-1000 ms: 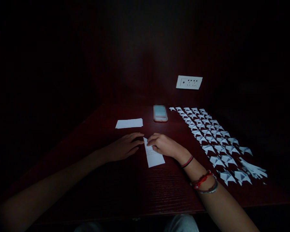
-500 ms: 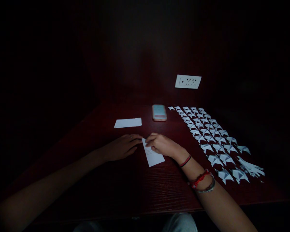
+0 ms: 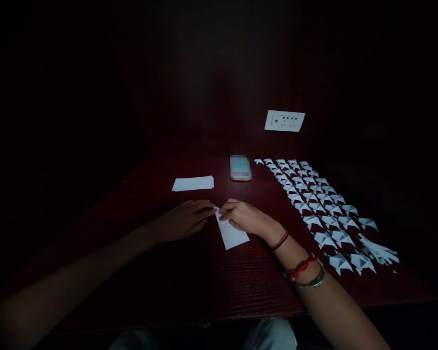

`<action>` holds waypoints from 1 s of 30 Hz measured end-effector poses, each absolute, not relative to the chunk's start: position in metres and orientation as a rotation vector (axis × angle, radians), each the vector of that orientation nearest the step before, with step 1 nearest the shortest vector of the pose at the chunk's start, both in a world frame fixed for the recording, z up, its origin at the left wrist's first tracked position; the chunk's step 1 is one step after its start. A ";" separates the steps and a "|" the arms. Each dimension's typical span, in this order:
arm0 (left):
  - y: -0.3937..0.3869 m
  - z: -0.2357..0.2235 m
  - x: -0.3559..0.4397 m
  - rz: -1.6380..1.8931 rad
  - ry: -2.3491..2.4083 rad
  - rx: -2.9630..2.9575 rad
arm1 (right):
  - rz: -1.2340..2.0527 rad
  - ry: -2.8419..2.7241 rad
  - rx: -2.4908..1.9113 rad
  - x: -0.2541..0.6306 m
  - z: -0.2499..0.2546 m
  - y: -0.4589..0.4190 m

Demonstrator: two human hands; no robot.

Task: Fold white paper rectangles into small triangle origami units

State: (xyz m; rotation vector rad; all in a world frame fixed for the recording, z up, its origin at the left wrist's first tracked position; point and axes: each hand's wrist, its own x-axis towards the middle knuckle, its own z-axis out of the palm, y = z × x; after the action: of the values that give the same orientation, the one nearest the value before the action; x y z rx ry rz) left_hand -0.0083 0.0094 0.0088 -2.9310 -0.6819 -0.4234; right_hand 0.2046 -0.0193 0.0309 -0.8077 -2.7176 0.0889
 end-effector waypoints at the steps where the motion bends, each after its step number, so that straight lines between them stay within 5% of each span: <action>1: 0.009 0.009 -0.008 -0.420 -0.680 -2.929 | 0.089 -2.718 -0.804 0.205 0.031 -0.019; 30: 0.009 0.008 -0.007 -0.494 -0.859 -2.966 | 0.245 -2.650 -0.718 0.204 0.027 -0.018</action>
State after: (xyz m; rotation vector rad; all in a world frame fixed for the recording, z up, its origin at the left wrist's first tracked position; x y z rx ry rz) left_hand -0.0074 0.0087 0.0076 -2.9657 -0.8586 -0.4943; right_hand 0.2043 -0.0175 0.0271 -0.7184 -2.6502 0.2453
